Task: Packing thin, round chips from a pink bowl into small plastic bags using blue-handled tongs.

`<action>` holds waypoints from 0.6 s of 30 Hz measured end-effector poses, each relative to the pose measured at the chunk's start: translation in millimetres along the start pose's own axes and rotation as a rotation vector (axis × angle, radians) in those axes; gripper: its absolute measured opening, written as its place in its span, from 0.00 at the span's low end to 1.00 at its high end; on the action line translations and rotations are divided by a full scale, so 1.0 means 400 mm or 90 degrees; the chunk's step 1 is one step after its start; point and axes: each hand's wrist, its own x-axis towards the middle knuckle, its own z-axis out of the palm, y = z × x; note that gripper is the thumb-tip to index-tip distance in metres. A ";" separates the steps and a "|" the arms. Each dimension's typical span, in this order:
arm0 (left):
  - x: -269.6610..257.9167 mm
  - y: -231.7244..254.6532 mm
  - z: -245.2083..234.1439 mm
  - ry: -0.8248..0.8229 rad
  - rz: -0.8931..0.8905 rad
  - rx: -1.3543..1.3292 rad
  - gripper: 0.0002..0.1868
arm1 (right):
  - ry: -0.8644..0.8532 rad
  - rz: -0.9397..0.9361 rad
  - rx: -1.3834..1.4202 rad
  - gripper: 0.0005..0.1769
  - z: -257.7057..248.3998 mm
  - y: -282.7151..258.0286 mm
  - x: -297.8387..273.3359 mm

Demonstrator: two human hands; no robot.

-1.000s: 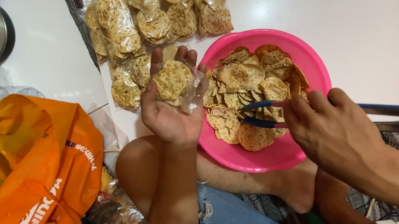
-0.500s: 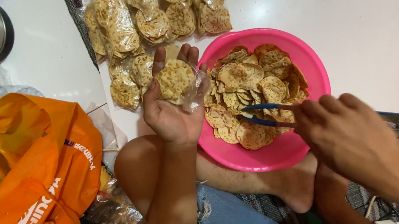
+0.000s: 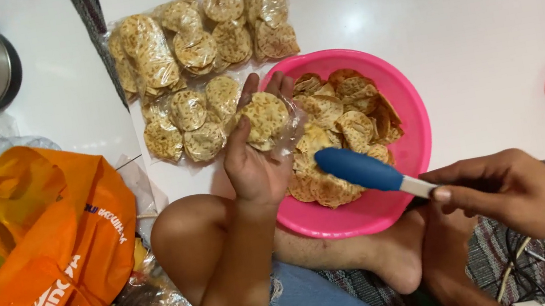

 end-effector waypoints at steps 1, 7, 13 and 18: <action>-0.001 -0.008 0.003 -0.004 -0.004 0.002 0.35 | 0.003 -0.001 0.005 0.19 0.005 -0.005 -0.003; -0.012 -0.032 0.002 -0.034 -0.050 0.014 0.30 | 0.002 0.038 0.038 0.18 0.015 -0.034 -0.024; -0.022 -0.037 0.032 -0.067 -0.064 0.127 0.29 | -0.004 -0.005 0.039 0.18 0.007 -0.022 -0.032; -0.024 -0.055 0.012 -0.100 -0.155 0.055 0.40 | 0.042 -0.030 -0.028 0.18 0.002 -0.015 -0.036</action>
